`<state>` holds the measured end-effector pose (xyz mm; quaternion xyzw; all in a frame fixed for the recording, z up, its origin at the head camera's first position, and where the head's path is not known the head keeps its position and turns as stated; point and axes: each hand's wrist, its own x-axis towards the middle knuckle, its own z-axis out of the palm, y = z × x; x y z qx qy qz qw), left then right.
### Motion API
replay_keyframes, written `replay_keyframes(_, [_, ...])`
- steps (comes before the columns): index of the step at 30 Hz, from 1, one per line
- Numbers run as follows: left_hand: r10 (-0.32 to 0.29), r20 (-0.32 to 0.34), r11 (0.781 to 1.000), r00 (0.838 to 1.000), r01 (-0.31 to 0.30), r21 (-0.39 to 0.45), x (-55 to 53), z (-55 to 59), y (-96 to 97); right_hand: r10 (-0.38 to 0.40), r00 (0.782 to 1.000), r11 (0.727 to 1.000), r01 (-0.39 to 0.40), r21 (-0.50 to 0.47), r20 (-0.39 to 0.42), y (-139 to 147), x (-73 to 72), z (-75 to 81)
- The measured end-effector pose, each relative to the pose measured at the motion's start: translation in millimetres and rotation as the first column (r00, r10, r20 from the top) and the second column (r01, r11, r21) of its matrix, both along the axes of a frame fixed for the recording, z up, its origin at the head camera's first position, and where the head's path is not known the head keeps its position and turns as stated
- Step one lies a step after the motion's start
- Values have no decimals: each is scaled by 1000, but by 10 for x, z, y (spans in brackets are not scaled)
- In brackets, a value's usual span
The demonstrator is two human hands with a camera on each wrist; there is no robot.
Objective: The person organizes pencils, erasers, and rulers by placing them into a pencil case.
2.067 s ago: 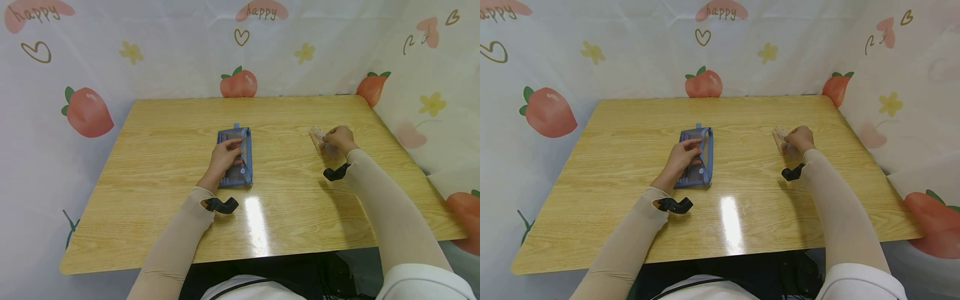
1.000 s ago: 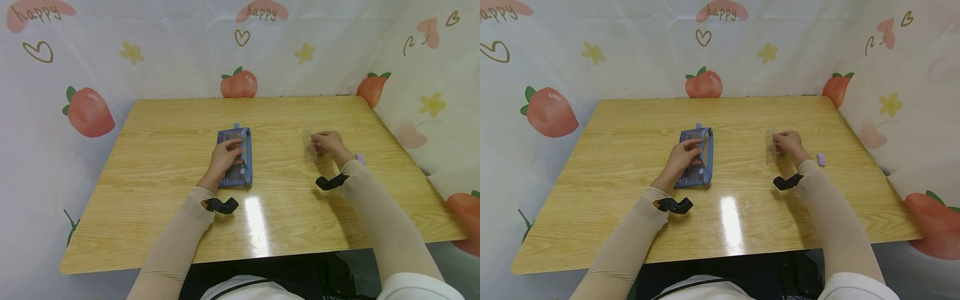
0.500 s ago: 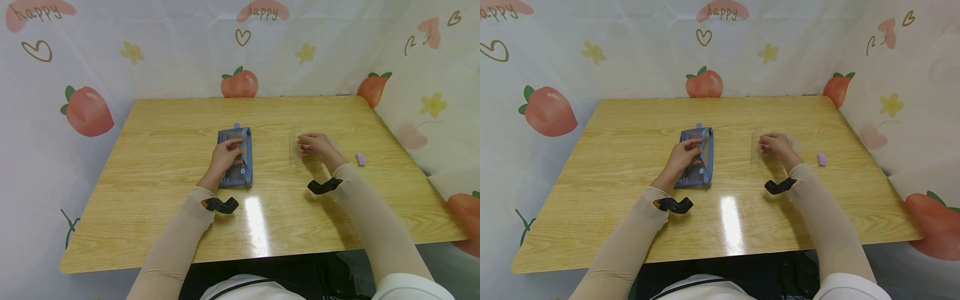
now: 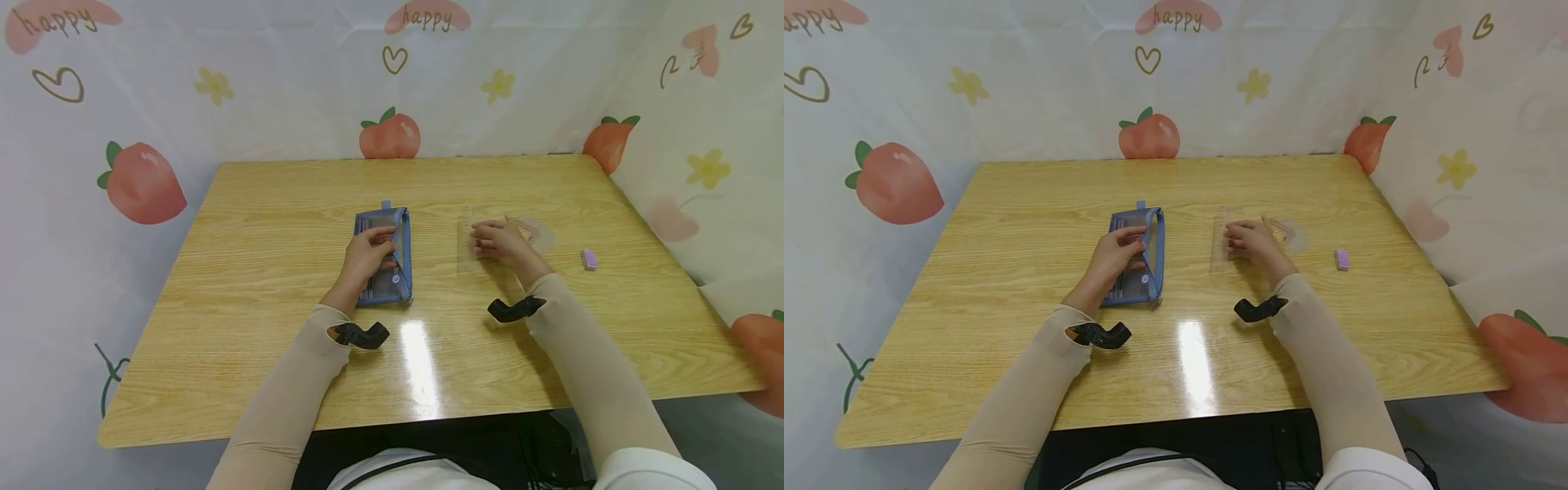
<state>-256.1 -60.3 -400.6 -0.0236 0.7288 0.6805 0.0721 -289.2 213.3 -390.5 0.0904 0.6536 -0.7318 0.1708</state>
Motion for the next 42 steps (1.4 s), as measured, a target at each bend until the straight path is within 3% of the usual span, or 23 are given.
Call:
replay_keyframes(13, [-4, 1, 1000, 1000, 4, 7, -6, -13, -19, 0, 999, 998, 2, -65, 34, -115, -33, -119])
replay_keyframes(33, [-10, -1, 1000, 1000, 10, 16, -5, 4, -3, -18, 1000, 986, 16, -165, -13, -247, -62, -235])
replay_keyframes(37, [-19, 17, 999, 1000, 19, 31, 9, 38, -3, -13, 1000, 983, 13, -182, 2, -277, -56, -245])
replay_keyframes(42, [-28, 25, 999, 999, 27, 22, 75, 162, 9, 0, 1000, 984, 0, -179, 1, -351, -39, -256])
